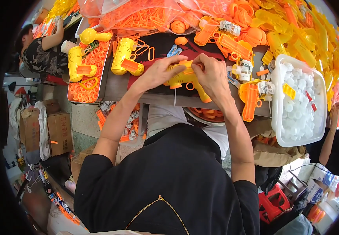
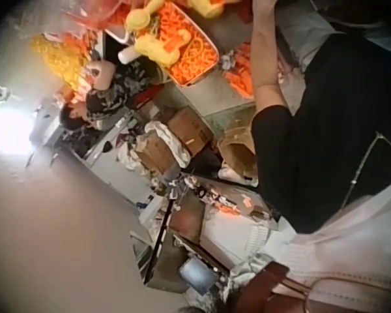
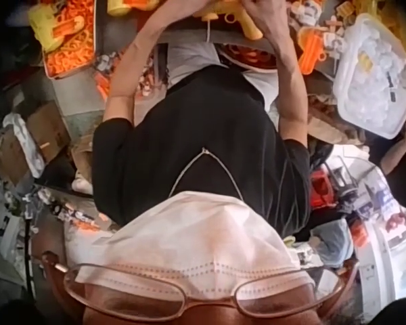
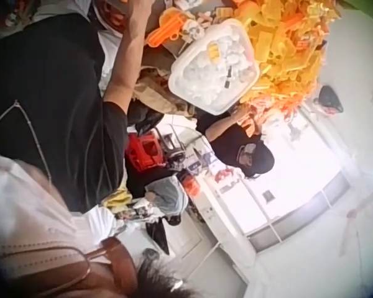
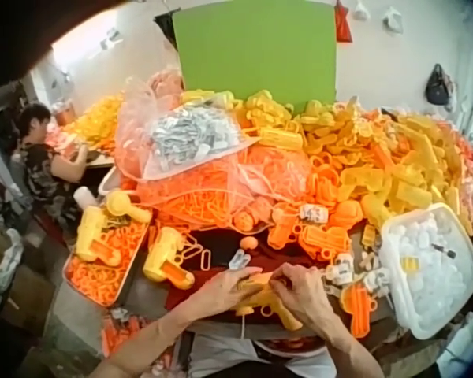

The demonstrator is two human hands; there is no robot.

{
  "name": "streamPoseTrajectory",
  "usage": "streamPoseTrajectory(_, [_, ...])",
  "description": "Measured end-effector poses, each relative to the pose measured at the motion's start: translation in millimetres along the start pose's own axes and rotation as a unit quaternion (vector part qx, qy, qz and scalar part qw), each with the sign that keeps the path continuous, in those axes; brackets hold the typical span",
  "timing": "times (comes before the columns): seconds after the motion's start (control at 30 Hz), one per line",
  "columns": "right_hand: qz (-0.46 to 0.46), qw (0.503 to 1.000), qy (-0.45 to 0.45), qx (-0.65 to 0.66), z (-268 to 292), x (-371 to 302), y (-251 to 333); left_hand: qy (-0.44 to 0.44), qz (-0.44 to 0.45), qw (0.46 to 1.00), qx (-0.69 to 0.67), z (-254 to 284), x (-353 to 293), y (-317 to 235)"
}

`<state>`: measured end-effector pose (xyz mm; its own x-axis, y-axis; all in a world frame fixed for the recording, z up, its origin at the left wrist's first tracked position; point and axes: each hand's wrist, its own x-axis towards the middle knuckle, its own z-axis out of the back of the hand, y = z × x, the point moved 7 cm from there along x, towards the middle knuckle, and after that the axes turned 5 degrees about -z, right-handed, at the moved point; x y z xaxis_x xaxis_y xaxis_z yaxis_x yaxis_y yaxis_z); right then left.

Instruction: Assembling various plastic components of yellow and orange toy guns at a workbench.

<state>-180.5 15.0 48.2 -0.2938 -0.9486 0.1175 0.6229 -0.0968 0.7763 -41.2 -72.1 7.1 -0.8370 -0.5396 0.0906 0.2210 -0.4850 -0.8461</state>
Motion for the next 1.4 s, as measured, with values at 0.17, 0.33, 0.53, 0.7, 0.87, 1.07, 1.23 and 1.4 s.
streamPoseTrajectory(0.17, [0.041, 0.997, -0.035, -0.06, -4.4, -3.1, -0.6, 0.001, 0.012, 1.0, -0.005, -1.5, 3.6, 0.5])
streamPoseTrajectory(0.33, [0.039, 0.996, -0.085, 0.006, 0.3, 28.5, -12.0, 0.002, 0.059, 0.998, -0.011, 27.3, -27.0, 2.4])
streamPoseTrajectory(0.53, [-0.038, 0.993, 0.025, -0.11, -62.7, 92.3, -41.3, 0.006, 0.072, 0.997, 0.01, 39.1, -48.5, 9.9])
streamPoseTrajectory(0.7, [-0.047, 0.995, 0.048, -0.069, -68.2, 94.6, -53.2, -0.028, 0.058, 0.998, 0.026, 41.7, -53.1, 6.1])
streamPoseTrajectory(0.87, [-0.025, 0.991, -0.02, 0.13, -21.9, 66.3, -52.1, -0.047, 0.056, 0.997, 0.028, 36.2, -37.9, 5.1])
streamPoseTrajectory(1.07, [-0.134, 0.968, -0.101, 0.185, 39.9, 4.2, -24.9, -0.195, -0.135, 0.969, 0.075, 28.5, -11.7, -25.2])
streamPoseTrajectory(1.23, [-0.098, 0.961, -0.088, 0.241, 38.2, -17.5, -40.4, -0.136, -0.161, 0.968, 0.136, 18.7, -15.0, -36.1])
streamPoseTrajectory(1.4, [-0.088, 0.975, -0.083, 0.189, 30.0, -20.8, -43.9, -0.15, -0.17, 0.97, 0.081, 15.8, -17.6, -27.4])
